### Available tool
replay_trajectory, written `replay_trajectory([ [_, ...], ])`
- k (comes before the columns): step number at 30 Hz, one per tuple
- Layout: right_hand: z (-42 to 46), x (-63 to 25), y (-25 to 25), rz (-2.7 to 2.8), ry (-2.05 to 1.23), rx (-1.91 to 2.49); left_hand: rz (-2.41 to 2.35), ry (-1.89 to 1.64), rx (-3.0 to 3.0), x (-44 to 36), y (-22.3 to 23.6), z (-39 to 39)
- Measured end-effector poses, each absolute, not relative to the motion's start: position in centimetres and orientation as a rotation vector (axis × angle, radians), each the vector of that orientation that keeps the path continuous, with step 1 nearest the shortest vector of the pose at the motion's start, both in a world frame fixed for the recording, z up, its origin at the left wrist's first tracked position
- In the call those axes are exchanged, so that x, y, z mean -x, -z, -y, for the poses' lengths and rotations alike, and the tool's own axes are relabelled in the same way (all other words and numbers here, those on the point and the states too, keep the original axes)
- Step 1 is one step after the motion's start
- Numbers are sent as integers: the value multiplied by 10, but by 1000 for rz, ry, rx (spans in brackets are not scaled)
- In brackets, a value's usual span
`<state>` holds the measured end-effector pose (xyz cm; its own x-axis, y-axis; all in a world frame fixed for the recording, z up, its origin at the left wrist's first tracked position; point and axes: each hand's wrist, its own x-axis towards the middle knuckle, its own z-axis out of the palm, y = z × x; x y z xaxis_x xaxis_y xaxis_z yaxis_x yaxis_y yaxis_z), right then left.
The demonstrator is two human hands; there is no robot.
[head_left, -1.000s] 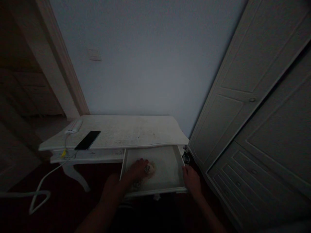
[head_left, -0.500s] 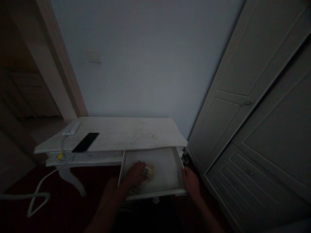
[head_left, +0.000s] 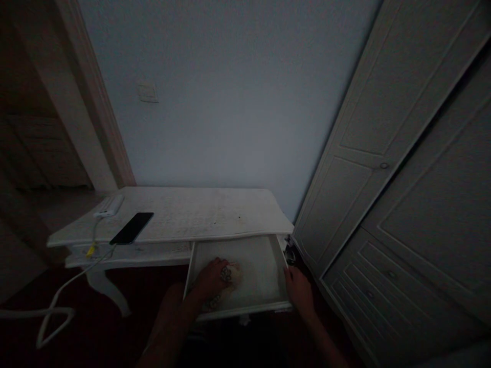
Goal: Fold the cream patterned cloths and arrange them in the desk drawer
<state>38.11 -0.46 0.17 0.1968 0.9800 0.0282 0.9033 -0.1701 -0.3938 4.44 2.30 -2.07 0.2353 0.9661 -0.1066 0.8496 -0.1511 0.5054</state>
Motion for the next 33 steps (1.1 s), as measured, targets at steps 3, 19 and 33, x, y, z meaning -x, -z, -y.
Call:
replay_trajectory([
  [3,5,-382,-1,1783,-327,2149,-1640,-373,-2056,-45,20,-22],
  [19,6,-350,-9,2097,212,1627,-1424,-768,-2068,-50,30,-23],
  [33,-35,-168,20,2864,-309,1031,-1626,-1407,-1868,-41,35,-40],
])
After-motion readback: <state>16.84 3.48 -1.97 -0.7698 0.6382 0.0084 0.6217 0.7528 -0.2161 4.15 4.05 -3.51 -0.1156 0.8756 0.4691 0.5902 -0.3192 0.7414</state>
